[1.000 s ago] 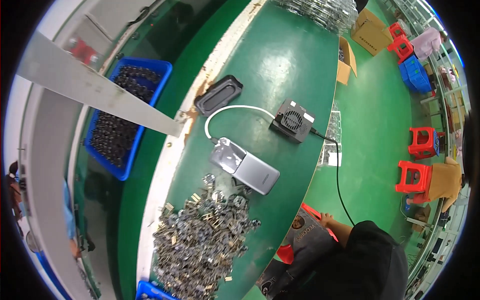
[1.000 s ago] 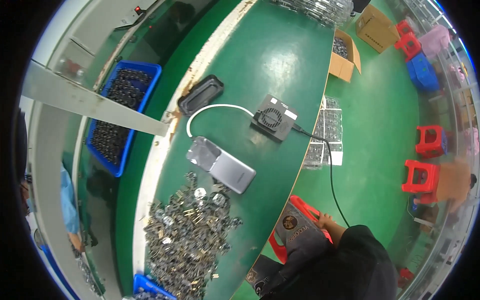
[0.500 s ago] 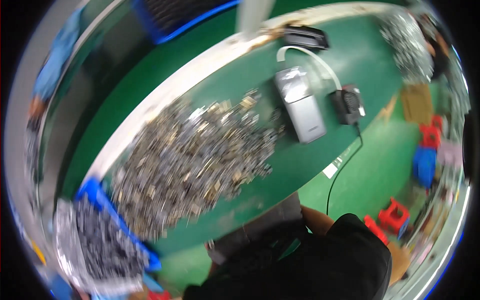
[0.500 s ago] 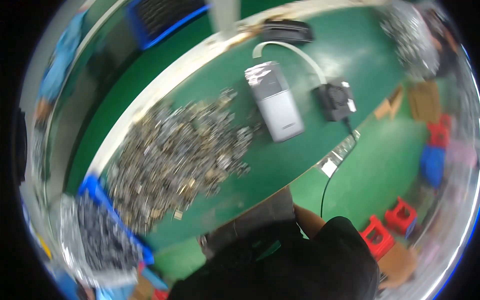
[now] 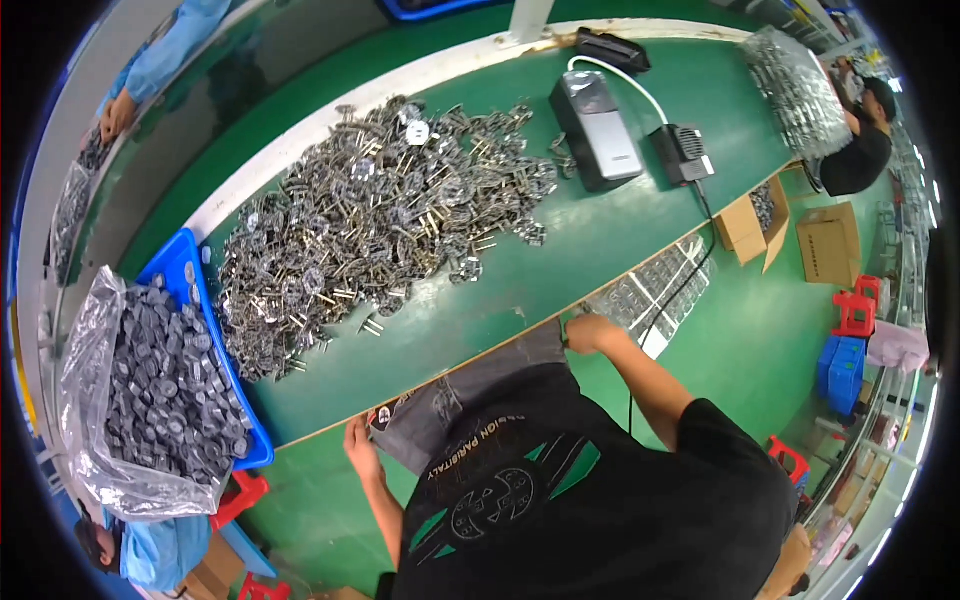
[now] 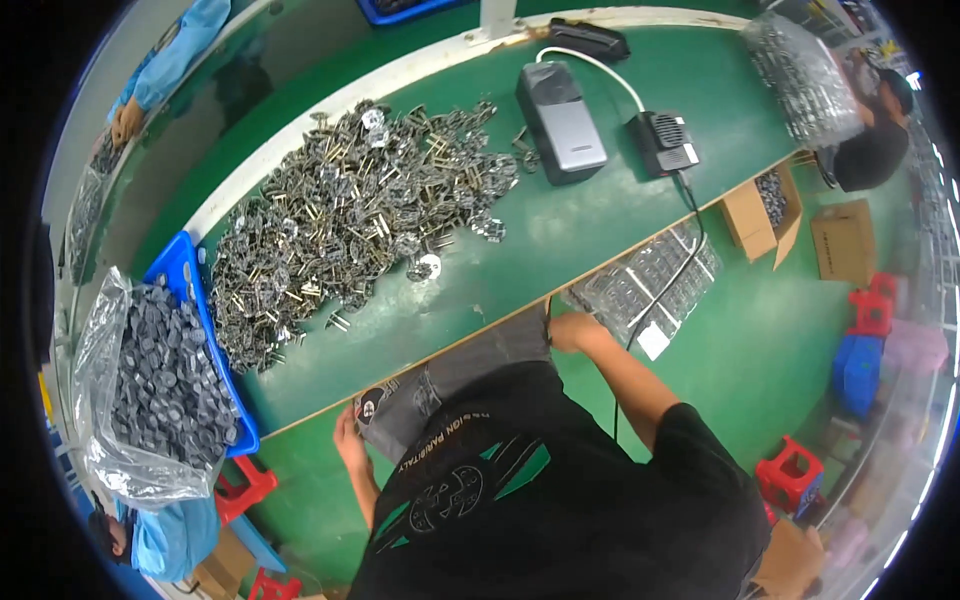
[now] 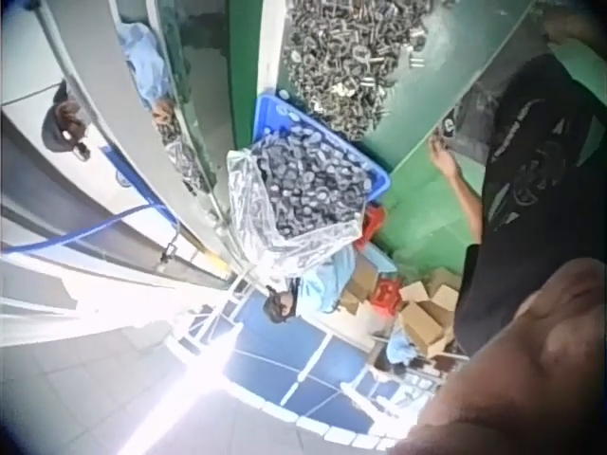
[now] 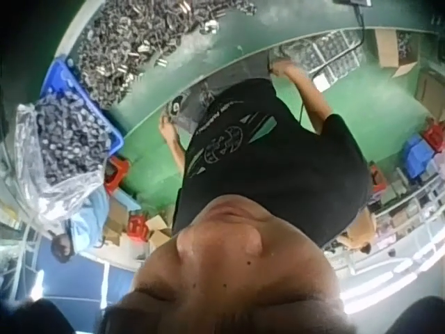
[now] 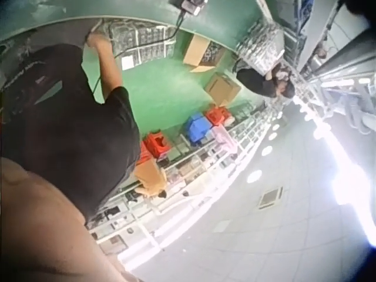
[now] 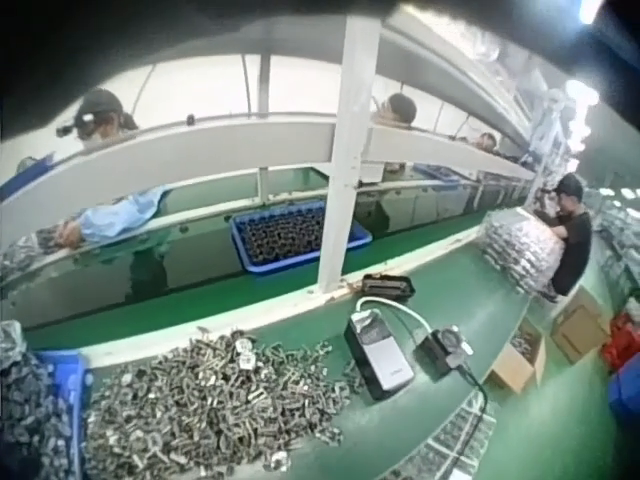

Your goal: The person unloads metal pin components from plastic blister trays onto the workbench, places the empty trays onto a shelf, and repeatedly assembles plugs by inserting the metal pin components into plastic housings and setting them onto the conveyor belt.

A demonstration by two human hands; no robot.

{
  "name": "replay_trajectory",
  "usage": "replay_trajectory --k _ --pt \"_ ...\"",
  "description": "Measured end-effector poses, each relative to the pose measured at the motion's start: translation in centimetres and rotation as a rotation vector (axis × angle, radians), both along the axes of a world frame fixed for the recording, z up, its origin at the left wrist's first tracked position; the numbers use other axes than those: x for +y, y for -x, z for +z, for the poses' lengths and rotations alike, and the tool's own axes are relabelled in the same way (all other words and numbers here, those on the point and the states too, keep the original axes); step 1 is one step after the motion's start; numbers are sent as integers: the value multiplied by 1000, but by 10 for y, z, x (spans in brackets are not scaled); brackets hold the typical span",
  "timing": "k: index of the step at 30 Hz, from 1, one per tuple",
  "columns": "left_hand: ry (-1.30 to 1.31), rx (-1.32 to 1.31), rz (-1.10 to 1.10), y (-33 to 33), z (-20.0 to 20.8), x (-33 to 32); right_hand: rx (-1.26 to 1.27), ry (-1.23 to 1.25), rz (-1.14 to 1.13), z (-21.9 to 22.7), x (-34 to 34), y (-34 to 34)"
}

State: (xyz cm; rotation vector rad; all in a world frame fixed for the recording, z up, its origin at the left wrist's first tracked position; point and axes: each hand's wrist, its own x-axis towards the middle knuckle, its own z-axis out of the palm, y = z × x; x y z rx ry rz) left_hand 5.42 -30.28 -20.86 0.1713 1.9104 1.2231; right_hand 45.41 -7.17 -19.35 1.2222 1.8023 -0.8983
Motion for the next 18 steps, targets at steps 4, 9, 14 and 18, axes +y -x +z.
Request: replay_trajectory --k 4,9,14,18 --pt "25 446 -277 -14 79 8 425 308 -58 149 35 33" --pt "-217 850 -905 -65 106 26 1091 -627 -100 228 56 53" --pt "-271 945 -1033 -48 95 16 683 -1509 39 210 99 85" --pt "-274 931 -1014 -44 89 3 338 -1752 535 207 131 92"
